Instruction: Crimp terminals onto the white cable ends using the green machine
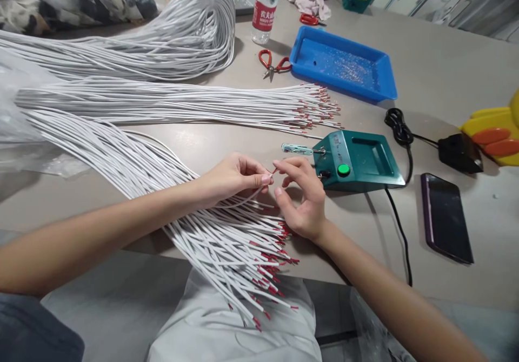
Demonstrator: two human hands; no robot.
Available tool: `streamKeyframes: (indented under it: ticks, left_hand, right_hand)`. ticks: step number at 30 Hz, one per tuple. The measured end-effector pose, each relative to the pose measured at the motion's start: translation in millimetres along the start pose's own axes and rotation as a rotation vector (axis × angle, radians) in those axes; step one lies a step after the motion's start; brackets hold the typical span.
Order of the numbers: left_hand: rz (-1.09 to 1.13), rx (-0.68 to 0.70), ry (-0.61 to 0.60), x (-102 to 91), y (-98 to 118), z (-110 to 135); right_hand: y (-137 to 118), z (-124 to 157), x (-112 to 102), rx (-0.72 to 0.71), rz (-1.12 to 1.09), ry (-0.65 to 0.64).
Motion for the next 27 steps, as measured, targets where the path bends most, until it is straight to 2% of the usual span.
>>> streamKeyframes:
  ticks: [9,20,23,27]
  left_hand:
    - [0.103,-0.017,0.012,-4.0,-6,-1]
    - [0.106,-0.001,0.007,-4.5,-4,-2]
    - [0.064,0.017,0.021,-3.7,-1,-1]
    - [0.003,0.042,0.033,-2.2,4,0]
  right_hand:
    - [-1,0,-4,-0.033,0.014,0.036]
    - [-1,0,-7,-0.012,-0.034,0.058]
    - [4,1,-7,0.052,-0.066,0.069]
    - [17,2,-3,0.207,-0.196,0.052]
Point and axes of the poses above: each hand's wrist, its own z-axis away from the middle knuckle, its own x-axis out of the palm, y = z × x, the point moved 10 cm from there along -z, towards the middle knuckle, and after that the axes turned 9 degrees about z, right-handed, at the moved point
